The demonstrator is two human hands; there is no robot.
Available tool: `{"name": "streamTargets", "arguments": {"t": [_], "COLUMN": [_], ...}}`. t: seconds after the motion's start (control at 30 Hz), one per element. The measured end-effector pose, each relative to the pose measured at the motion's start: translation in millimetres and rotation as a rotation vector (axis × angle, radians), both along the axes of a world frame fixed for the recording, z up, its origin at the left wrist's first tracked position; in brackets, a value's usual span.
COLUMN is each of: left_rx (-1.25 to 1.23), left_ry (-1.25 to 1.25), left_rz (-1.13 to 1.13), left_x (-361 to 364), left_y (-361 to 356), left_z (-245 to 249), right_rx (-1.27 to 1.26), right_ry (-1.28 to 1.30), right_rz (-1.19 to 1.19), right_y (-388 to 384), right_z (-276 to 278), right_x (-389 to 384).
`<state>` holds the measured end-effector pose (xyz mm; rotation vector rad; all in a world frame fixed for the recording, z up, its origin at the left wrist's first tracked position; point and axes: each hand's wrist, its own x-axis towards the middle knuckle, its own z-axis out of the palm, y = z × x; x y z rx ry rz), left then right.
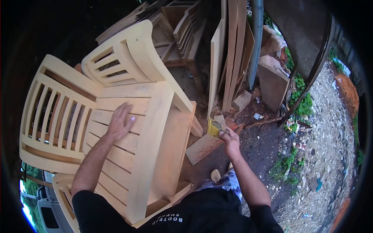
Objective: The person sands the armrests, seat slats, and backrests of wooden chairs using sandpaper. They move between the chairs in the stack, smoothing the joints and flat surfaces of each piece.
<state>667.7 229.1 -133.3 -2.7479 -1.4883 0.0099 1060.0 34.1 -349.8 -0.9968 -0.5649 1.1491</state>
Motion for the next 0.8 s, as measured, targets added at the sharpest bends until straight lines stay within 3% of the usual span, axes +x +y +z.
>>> {"name": "streamTargets", "arguments": {"t": [0.13, 0.33, 0.8], "left_rx": [0.119, 0.069, 0.055], "left_ry": [-0.142, -0.182, -0.214], "left_rz": [-0.058, -0.005, -0.001], "left_x": [3, 12, 20], "left_y": [2, 5, 15], "left_z": [-33, -26, -25], "right_rx": [0.148, 0.281, 0.515], "right_ry": [-0.065, -0.244, -0.498], "right_rz": [0.050, 0.039, -0.081], "right_y": [83, 189, 240], "right_z": [16, 21, 41], "right_x": [-14, -39, -64]}}
